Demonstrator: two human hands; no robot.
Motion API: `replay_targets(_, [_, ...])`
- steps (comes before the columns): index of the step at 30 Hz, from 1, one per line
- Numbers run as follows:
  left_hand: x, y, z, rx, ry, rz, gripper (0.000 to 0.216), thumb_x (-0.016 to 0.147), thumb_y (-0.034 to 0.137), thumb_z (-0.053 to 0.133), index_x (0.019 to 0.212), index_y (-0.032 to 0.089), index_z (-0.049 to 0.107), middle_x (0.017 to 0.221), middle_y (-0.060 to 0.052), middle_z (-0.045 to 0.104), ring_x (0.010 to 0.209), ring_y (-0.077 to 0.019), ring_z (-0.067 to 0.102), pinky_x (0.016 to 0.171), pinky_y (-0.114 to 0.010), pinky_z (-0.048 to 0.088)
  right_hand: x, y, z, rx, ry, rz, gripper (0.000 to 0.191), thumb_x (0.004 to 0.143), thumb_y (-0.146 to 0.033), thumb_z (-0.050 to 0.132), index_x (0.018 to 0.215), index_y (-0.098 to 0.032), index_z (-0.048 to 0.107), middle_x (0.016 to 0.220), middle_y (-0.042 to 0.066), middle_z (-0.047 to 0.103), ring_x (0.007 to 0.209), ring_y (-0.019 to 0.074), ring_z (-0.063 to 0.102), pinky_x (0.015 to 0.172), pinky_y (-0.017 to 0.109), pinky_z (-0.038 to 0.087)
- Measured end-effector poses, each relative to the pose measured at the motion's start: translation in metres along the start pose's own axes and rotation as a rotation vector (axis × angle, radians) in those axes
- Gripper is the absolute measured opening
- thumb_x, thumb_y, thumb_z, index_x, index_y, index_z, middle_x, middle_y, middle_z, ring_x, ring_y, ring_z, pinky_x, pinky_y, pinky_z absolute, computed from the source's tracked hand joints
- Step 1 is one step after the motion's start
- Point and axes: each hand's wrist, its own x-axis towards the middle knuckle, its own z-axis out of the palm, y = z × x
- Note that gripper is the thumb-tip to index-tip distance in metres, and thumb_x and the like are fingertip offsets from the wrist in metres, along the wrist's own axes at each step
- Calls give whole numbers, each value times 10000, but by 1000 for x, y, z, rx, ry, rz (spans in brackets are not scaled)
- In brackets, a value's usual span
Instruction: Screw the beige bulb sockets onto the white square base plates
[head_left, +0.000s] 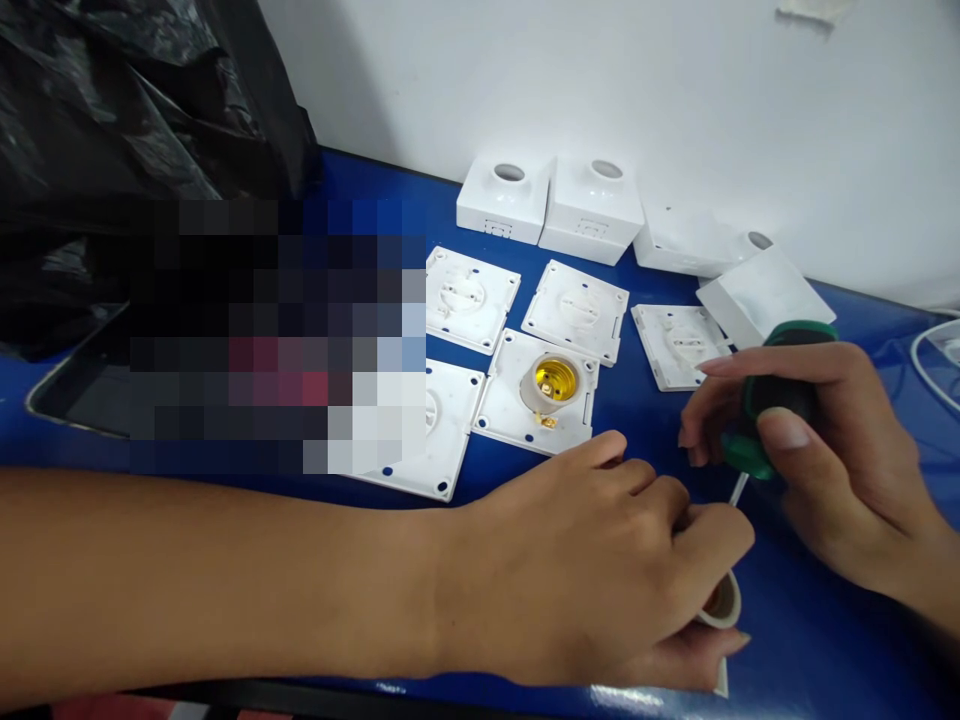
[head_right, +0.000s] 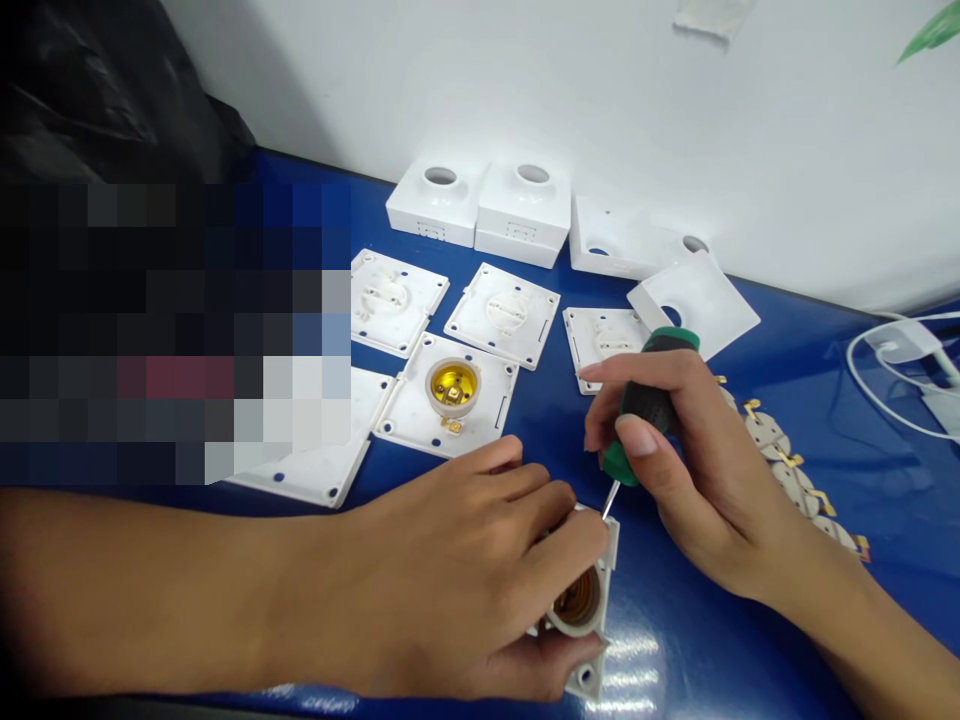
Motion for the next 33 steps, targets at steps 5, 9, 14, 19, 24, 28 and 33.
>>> replay_targets(5, [0,-1,0,-1,-6,8,271,1059,412,626,1042,141,621,894,-47,712,747,-210,639,751,-364,406,1,0,0,-9,-17,-36,305,1090,-244,510,1385,-280,581,981,27,654,809,164,664,731,337,536])
replay_targets(9, [0,-1,1,9,5,9,286,1054,428,634,1045,142,621,886,-41,709,738,-210,633,750,-367,410,1,-1,0,-37,-10,-37,280,1096,-283,515,1366,-278,588,966,23,658,794,167,666,725,332,542])
replay_targets(14, [0,0,1,7,-1,-4,293,1054,423,637,1082,132,620,883,-32,708,740,-207,627,767,-370,408,0,0,-1,-53,-8,-34,278,1102,-321,515,1368,-278,586,964,15,658,795,164,670,719,326,552])
replay_targets(19, [0,1,0,15,-8,-8,286,1052,412,642,1089,129,621,886,-30,708,742,-204,626,769,-369,405,0,0,0,-61,-13,-52,275,1110,-313,499,1372,-280,574,963,10,650,800,156,659,721,321,540])
replay_targets(24, [-1,1,0,16,1,-6,280,1053,408,642,1082,130,621,874,-26,704,731,-203,619,763,-372,405,-1,0,0,-63,-13,-50,271,1108,-307,505,1367,-273,580,966,14,650,805,158,661,739,325,542])
replay_targets(28, [0,0,1,15,1,-9,279,1055,413,640,1073,136,621,875,-26,705,733,-203,619,766,-371,408,-1,-1,-1,-55,-14,-53,283,1111,-295,499,1384,-275,568,972,15,646,814,156,663,731,319,542])
replay_targets(33, [0,1,1,17,3,-8,291,1054,418,643,1083,129,623,871,-27,703,728,-203,616,767,-372,406,1,-1,1,-61,-22,-46,274,1113,-299,499,1375,-266,570,974,13,646,813,147,659,743,312,539])
